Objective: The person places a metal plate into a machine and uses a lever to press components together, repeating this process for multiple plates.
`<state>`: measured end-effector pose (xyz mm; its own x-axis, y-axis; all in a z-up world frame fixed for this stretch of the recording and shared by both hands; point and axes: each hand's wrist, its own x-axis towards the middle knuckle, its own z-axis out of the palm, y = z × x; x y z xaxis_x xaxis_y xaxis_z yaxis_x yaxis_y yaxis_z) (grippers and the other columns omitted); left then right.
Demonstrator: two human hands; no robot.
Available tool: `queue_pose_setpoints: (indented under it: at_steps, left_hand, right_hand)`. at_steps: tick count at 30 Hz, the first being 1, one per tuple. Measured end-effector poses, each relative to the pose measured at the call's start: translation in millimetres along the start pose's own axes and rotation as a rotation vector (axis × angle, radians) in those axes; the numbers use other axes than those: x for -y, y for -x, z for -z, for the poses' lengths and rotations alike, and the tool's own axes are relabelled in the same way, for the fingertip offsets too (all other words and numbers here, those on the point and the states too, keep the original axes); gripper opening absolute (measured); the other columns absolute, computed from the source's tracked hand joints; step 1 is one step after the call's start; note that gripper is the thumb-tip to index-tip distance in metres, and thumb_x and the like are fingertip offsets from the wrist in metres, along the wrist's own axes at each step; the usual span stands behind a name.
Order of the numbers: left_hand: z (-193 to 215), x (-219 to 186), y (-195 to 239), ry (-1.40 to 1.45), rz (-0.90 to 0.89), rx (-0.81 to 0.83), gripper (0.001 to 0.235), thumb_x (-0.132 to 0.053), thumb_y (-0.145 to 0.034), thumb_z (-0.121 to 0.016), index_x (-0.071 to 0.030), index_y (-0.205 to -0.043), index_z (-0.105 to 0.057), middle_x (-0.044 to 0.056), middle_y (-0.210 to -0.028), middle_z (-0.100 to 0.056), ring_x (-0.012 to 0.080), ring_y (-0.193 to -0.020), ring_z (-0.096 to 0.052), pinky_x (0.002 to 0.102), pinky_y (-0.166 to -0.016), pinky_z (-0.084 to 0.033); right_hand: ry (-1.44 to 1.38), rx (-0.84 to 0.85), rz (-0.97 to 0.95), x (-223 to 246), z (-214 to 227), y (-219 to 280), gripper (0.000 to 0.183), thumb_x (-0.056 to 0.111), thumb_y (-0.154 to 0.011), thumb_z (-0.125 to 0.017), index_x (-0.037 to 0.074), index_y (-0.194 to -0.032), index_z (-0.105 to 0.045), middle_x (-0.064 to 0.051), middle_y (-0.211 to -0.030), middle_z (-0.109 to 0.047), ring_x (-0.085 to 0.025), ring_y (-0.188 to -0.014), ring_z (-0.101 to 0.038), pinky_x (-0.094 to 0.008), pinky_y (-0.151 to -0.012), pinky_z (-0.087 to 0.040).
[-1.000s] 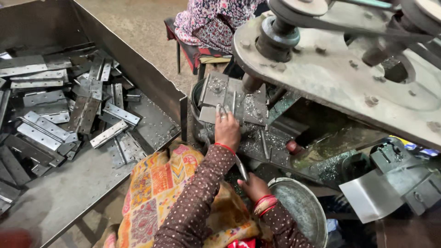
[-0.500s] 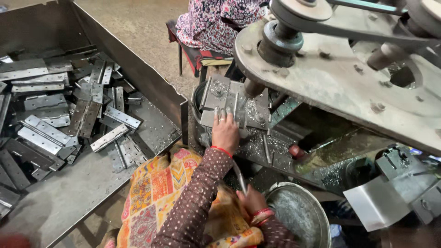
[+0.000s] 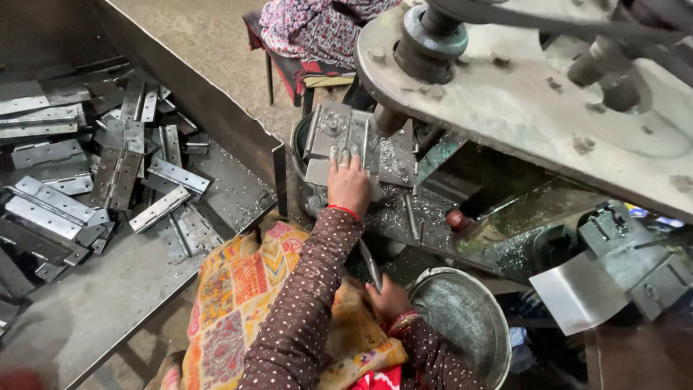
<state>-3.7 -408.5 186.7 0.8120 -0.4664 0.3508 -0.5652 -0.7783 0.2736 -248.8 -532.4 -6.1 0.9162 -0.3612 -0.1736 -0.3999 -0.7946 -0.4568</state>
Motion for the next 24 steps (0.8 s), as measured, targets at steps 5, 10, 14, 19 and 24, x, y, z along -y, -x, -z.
queue_pose_setpoints:
  at_steps: [5, 10, 14, 19, 24]
  left_hand:
    - [-3.9, 2.7, -6.4, -0.068, -0.003, -0.059, 0.029, -0.017, -0.091, -0.054, -0.003, -0.103, -0.077, 0.016, -0.132, -0.063, 0.0333, -0.131, -0.056, 0.057, -0.118, -0.030]
    - [-11.8, 2.4, -9.5, -0.035, -0.012, -0.106, 0.030, -0.016, -0.090, -0.056, -0.001, -0.108, -0.076, 0.016, -0.133, -0.063, 0.0341, -0.133, -0.055, 0.057, -0.117, -0.031]
    - [-5.0, 12.0, -2.5, -0.007, 0.004, -0.001, 0.030, -0.016, -0.093, -0.055, -0.002, -0.109, -0.076, 0.016, -0.136, -0.062, 0.0326, -0.134, -0.054, 0.058, -0.119, -0.030]
    - [2.6, 10.9, -4.1, -0.003, -0.034, -0.048, 0.032, -0.020, -0.087, -0.058, -0.003, -0.106, -0.077, 0.014, -0.133, -0.062, 0.0342, -0.136, -0.051, 0.060, -0.119, -0.025]
    - [4.1, 18.8, -29.6, -0.069, -0.047, 0.001, 0.028, -0.019, -0.088, -0.056, -0.007, -0.098, -0.079, 0.016, -0.140, -0.059, 0.0322, -0.135, -0.050, 0.060, -0.121, -0.018]
  right_hand:
    - [-0.032, 0.086, 0.015, -8.5, 24.5, -16.2, 0.047, 0.051, -0.086, -0.069, 0.007, -0.103, -0.066, -0.025, -0.087, -0.073, -0.047, -0.084, -0.070, -0.055, -0.072, -0.055]
    - [0.069, 0.011, -0.040, -10.8, -27.3, -5.9, 0.054, 0.057, -0.094, -0.062, 0.006, -0.112, -0.061, -0.027, -0.085, -0.072, -0.048, -0.081, -0.070, -0.056, -0.070, -0.054]
    - [-0.024, 0.011, -0.090, -10.7, -42.7, 0.2, 0.054, 0.056, -0.090, -0.061, 0.008, -0.116, -0.059, -0.027, -0.082, -0.072, -0.049, -0.079, -0.070, -0.057, -0.068, -0.054]
    - [-0.084, 0.095, -0.018, -16.2, -12.7, -9.0, 0.060, 0.057, -0.090, -0.061, 0.001, -0.112, -0.057, -0.028, -0.083, -0.072, -0.048, -0.080, -0.071, -0.055, -0.068, -0.056]
    - [0.151, 0.089, -0.034, -22.6, 18.6, -25.2, 0.063, 0.065, -0.087, -0.065, 0.003, -0.100, -0.064, -0.024, -0.086, -0.073, -0.045, -0.083, -0.072, -0.054, -0.072, -0.056]
